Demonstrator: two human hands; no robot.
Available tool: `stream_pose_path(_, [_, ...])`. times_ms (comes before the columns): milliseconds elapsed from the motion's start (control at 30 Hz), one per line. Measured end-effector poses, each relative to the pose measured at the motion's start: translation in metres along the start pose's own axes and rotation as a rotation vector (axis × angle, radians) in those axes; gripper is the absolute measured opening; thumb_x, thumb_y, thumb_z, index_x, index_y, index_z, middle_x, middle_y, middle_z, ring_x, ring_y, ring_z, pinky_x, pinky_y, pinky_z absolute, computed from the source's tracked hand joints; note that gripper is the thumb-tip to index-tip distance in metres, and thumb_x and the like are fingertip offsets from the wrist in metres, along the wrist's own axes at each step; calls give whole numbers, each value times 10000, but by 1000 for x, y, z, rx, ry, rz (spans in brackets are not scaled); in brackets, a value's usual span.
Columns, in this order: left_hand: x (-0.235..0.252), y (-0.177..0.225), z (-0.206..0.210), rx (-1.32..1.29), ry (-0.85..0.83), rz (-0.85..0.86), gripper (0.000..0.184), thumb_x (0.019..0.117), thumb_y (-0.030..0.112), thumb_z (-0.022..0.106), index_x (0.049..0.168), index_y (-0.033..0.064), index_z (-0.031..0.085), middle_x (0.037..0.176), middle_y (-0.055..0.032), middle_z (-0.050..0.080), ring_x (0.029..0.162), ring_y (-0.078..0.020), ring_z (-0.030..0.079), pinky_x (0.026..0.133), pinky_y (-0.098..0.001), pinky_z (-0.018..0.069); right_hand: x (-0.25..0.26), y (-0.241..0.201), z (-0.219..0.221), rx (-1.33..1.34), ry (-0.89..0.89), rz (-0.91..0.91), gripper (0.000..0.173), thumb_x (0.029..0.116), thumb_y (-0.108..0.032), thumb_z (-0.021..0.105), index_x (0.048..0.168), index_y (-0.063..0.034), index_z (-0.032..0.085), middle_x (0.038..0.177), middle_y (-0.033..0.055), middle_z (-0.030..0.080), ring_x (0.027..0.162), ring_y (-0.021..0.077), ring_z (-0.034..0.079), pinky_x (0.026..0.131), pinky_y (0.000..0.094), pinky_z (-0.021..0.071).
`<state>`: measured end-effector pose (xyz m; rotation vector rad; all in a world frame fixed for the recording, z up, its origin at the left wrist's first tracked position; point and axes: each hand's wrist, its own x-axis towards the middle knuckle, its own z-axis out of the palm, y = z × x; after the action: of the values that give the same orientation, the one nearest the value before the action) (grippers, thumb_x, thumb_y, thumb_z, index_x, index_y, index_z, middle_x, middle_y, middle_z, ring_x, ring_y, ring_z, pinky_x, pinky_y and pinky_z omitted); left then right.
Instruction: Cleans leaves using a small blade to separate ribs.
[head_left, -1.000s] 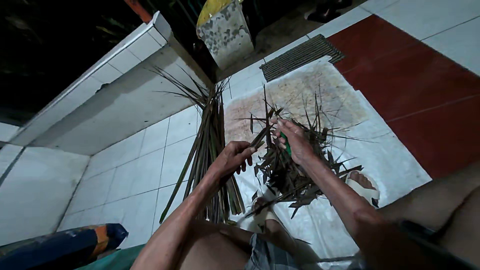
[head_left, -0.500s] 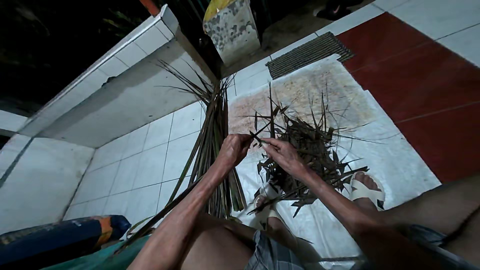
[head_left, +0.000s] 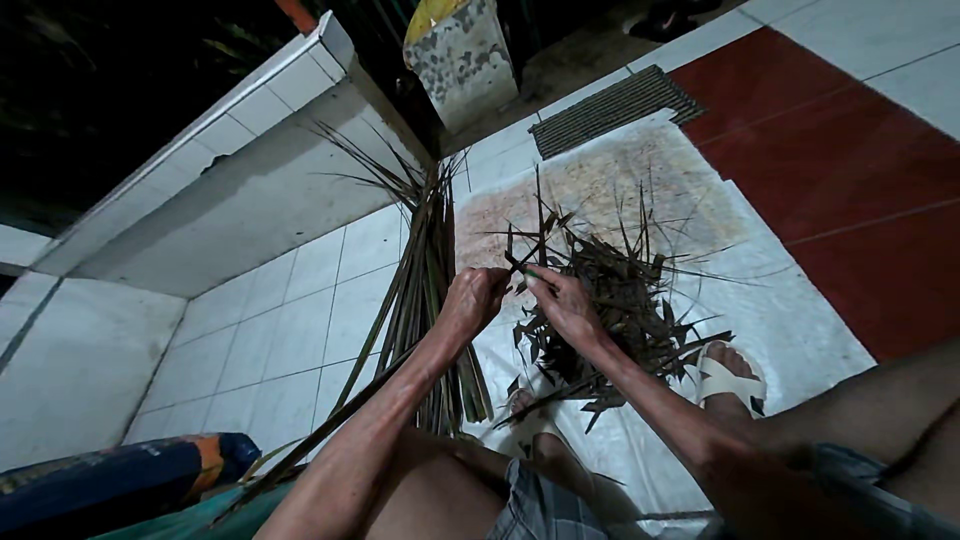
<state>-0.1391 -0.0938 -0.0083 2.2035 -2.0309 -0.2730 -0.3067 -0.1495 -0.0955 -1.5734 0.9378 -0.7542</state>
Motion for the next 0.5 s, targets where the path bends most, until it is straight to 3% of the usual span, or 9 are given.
stream_pose_path(133, [0, 4, -1, 19, -29, -15, 203, 1038, 209, 584, 977, 124, 758, 766, -55, 694, 696, -219, 669, 669, -459, 557, 0, 1, -2, 1, 26, -11, 342, 1066, -355, 549, 1329, -195, 698, 970, 63, 736, 799, 194, 677, 758, 461, 560])
stream_pose_path(267, [-1, 8, -2, 42, -31, -6, 191, 1027, 188, 591, 970, 109, 756, 797, -83, 712, 739, -257, 696, 693, -494, 571, 2, 2, -4, -27, 24, 19, 358, 1067, -373, 545, 1341, -194, 690, 1031, 70, 746, 890, 226, 704, 830, 512, 563])
stream_pose_path(367, [-2, 10, -2, 41, -35, 5, 182, 1019, 178, 600, 994, 113, 769, 821, -82, 726, 767, -262, 709, 716, -501, 577, 6, 8, -7, -55, 43, 6, 352, 1064, -365, 553, 1342, -197, 691, 1020, 92, 744, 849, 244, 701, 796, 523, 563])
stream_pose_path(500, [-1, 12, -2, 46, -55, -8, 193, 1029, 190, 591, 1003, 119, 769, 831, -81, 728, 783, -261, 710, 727, -502, 576, 11, 14, -11, -64, 46, -16, 363, 1055, -391, 570, 1336, -199, 698, 1096, 85, 748, 937, 240, 710, 851, 521, 561])
